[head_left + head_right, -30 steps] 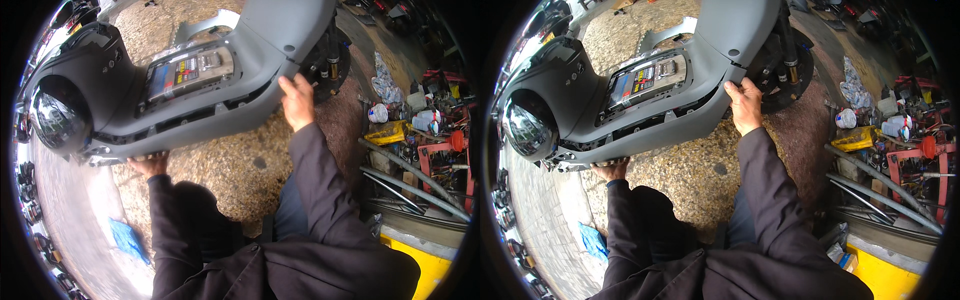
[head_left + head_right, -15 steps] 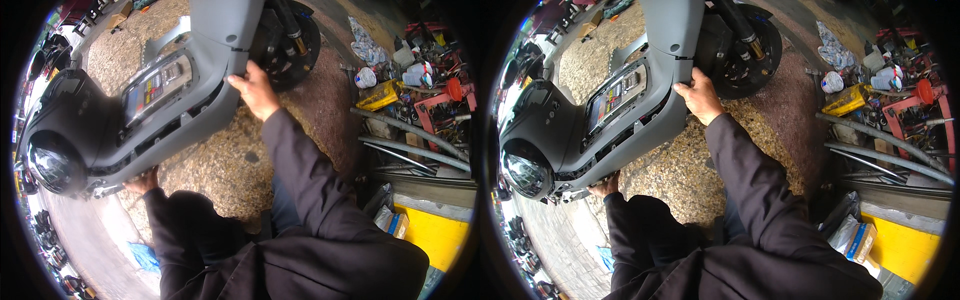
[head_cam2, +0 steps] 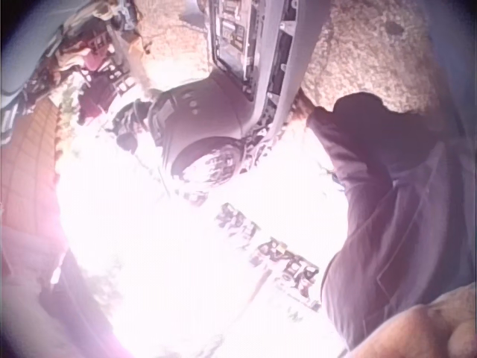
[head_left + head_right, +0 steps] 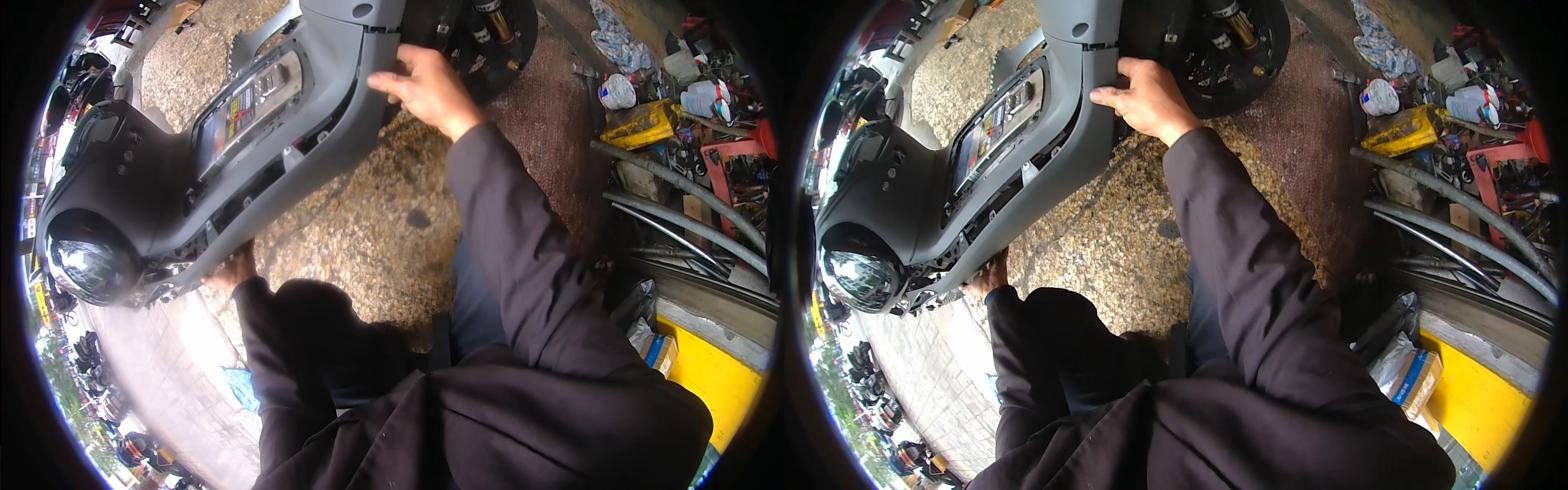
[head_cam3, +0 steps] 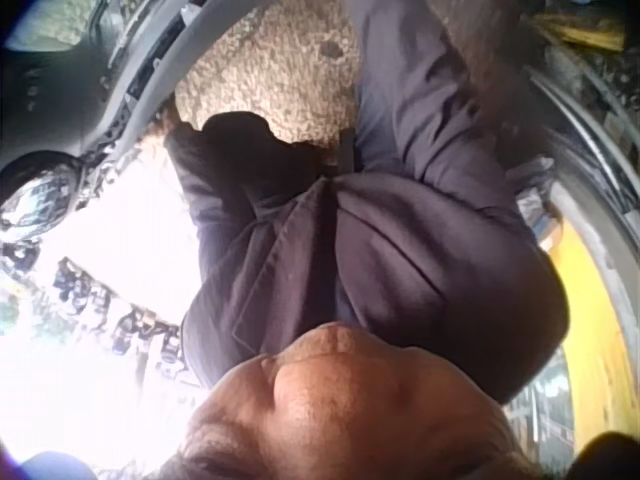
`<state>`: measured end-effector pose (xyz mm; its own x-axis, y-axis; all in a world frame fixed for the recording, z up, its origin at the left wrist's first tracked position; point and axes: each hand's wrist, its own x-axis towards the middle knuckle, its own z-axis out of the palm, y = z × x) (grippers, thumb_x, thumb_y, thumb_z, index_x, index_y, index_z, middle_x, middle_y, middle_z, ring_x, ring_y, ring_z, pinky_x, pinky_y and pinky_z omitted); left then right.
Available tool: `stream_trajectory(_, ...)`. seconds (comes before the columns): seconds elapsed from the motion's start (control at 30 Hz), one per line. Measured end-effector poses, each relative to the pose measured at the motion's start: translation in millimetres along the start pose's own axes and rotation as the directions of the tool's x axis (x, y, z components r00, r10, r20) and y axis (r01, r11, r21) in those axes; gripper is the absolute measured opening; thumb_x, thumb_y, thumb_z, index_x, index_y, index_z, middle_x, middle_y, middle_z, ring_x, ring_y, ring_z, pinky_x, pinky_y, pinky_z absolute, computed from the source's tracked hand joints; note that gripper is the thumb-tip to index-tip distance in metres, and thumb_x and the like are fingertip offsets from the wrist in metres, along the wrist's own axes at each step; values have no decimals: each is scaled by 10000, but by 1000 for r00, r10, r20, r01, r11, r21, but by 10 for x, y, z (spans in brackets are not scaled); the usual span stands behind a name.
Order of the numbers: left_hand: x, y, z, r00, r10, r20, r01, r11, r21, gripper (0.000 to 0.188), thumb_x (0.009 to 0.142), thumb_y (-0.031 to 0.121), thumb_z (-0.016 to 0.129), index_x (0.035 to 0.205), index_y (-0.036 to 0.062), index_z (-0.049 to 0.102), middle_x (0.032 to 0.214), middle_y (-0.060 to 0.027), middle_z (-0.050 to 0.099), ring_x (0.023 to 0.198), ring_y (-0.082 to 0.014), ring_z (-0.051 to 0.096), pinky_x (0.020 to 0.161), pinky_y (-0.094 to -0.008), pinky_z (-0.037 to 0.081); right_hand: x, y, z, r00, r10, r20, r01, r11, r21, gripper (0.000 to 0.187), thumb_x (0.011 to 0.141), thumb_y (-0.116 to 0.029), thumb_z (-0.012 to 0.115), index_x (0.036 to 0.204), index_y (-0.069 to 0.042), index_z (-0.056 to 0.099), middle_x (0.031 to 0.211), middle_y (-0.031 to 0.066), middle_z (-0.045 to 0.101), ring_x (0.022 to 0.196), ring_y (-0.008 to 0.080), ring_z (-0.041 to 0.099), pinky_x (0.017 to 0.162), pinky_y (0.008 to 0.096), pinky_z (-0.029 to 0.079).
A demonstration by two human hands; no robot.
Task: The person removes a side panel from a scooter, inspects it, and then reattaches it. They then fit a lower trim piece and a front cowl panel, aligning and pressing each into place on the scooter body.
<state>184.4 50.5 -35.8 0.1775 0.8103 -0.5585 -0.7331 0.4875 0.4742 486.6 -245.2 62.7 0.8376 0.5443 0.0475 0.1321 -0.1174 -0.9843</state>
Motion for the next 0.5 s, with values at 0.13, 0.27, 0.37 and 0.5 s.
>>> stream_trajectory(0.13, -29, -6, -1, 999, -19, 50, 19, 1000, -12, 985, 846, 798, 444, 1570, 141, 319, 1643, -214, 206, 1503, -457, 201, 1147, -759, 152, 33, 101, 39, 995, -98, -32, 99, 995, 22, 284, 882, -137, 765, 1100, 32, 699, 971, 160, 762, 875, 215, 735, 786, 340, 564)
stream_trajectory(0.27, -81, -39, 38, 999, -37, 5, 38, 996, -87, 945, 874, 767, 430, 1583, 156, 290, 1655, -206, 188, 1515, -460, 163, 1155, -748, 143, 67, 170, 81, 993, -93, -75, 99, 993, 70, 268, 870, -118, 752, 1090, 28, 710, 998, 159, 764, 909, 233, 728, 827, 355, 551)
stream_trajectory(0.37, -79, -39, 62, 1000, -22, -21, 22, 999, -28, 864, 882, 716, 454, 1525, 143, 384, 1617, -191, 267, 1484, -434, 241, 1147, -743, 175, 66, 196, 94, 992, -108, -70, 115, 988, 100, 228, 906, -141, 722, 1091, -9, 710, 983, 80, 752, 859, 154, 690, 718, 302, 532)
stream_trajectory(0.5, -62, -29, 76, 996, -7, -89, 10, 999, 35, 786, 881, 658, 484, 1461, 128, 468, 1560, -176, 353, 1461, -404, 284, 1138, -732, 206, 96, 212, 135, 989, -115, -93, 133, 968, 212, 211, 894, -92, 707, 1054, 44, 693, 939, 126, 744, 846, 167, 690, 747, 324, 542)
